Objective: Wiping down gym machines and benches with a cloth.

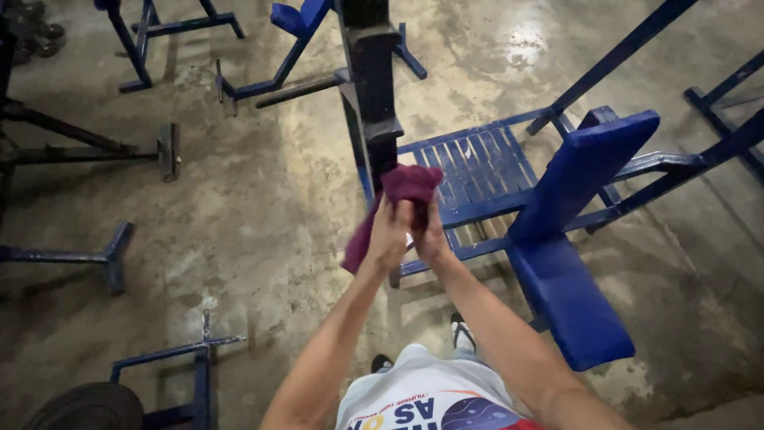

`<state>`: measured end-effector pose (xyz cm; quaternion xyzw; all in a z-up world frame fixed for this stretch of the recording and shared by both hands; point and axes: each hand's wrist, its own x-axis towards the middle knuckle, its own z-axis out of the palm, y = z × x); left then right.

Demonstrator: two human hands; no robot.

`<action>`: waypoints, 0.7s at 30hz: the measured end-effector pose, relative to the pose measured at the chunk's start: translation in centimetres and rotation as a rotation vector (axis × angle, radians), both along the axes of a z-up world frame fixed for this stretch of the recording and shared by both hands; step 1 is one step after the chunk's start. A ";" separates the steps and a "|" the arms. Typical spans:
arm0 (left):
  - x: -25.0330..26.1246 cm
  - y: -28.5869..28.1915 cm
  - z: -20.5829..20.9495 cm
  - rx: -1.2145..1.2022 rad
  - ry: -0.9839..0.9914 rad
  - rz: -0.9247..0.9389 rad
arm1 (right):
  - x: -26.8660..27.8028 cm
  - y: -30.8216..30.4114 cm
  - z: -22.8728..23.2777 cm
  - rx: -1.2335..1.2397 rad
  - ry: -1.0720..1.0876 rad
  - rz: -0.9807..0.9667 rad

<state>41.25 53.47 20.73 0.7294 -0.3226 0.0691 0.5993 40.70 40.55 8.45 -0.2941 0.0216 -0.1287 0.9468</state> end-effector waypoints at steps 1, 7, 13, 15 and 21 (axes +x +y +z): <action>0.3 -0.5 -0.2 -0.002 -0.001 0.004 | -0.6 -0.3 2.5 -0.002 -0.001 0.004; 0.5 -3.4 3.7 -0.184 0.155 -0.009 | 0.0 -3.6 9.2 -0.283 -0.021 -0.045; 0.4 -7.2 5.2 0.159 -0.337 0.601 | 2.4 -5.9 13.8 -0.296 -0.110 -0.111; 0.9 -7.8 4.1 0.247 -0.580 0.649 | 3.0 -6.2 13.4 -0.478 -0.142 -0.171; 1.0 -8.3 2.5 0.375 -0.530 0.725 | 4.0 -7.2 13.6 -0.427 -0.236 -0.026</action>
